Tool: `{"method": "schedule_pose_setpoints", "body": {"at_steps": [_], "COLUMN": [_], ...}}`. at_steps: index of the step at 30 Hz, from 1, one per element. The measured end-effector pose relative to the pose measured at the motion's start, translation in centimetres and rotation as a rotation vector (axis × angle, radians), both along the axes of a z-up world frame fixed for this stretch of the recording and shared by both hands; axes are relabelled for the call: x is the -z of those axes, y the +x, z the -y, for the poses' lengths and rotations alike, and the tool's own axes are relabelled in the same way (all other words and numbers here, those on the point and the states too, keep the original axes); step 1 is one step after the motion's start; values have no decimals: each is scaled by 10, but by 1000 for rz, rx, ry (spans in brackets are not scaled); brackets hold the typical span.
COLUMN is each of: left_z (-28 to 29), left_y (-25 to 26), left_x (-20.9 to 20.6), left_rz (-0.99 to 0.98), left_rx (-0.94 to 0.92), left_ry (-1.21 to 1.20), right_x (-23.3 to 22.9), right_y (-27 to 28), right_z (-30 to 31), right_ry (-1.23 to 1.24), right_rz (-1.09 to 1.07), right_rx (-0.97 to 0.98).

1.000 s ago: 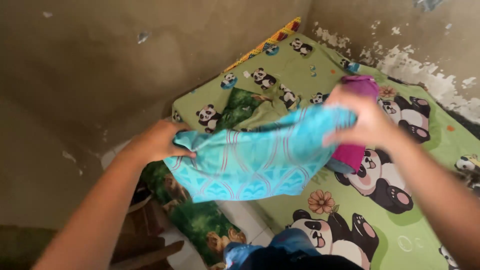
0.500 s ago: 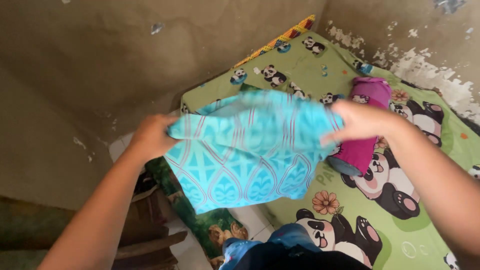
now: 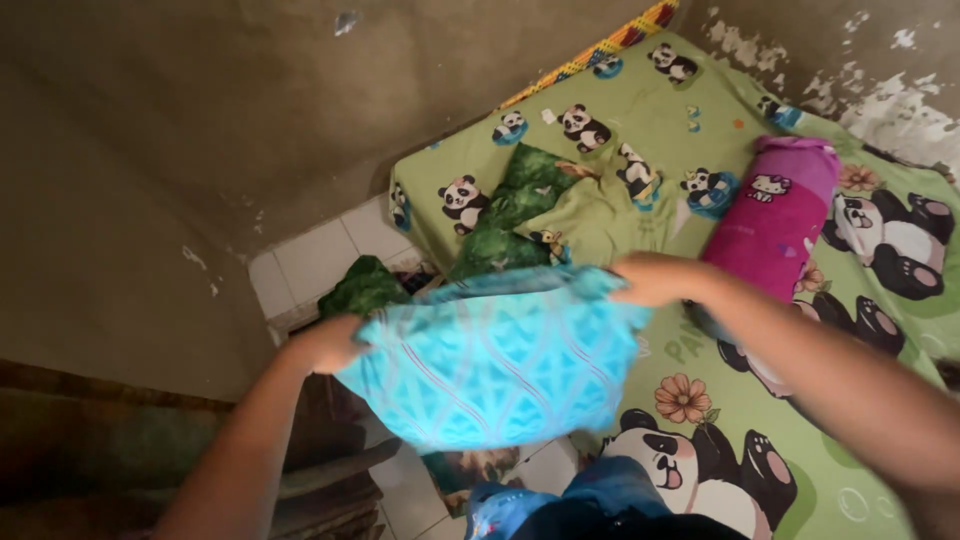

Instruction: The person folds several pieces of fabric on a bed and then uses a feather duster to wipe the bedsheet. The person handles a green patterned cloth, a blue patterned cloth, a light green cloth, and a pink pillowcase, folding each one and placing it aside before dusting the bed surface.

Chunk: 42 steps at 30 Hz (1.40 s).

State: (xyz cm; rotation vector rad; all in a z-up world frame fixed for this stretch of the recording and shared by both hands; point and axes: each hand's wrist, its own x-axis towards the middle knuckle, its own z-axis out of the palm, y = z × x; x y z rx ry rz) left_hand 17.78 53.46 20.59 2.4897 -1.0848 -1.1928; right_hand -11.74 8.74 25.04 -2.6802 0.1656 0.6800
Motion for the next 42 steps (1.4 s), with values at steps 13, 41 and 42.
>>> {"method": "schedule_pose_setpoints", "body": {"at_steps": [13, 41, 42], "left_z": [-110, 459, 480], "left_y": [95, 53, 44], "left_x": [-79, 187, 211], "left_rz": [684, -108, -11], "left_rx": [-451, 11, 13], "left_ry": [-554, -514, -497], "right_x": [-39, 335, 371], "right_y": [156, -26, -36], "right_z": [-75, 224, 230], "right_ry": [292, 967, 991], "right_rz": [722, 454, 365], "right_rx": [130, 1575, 1742]}}
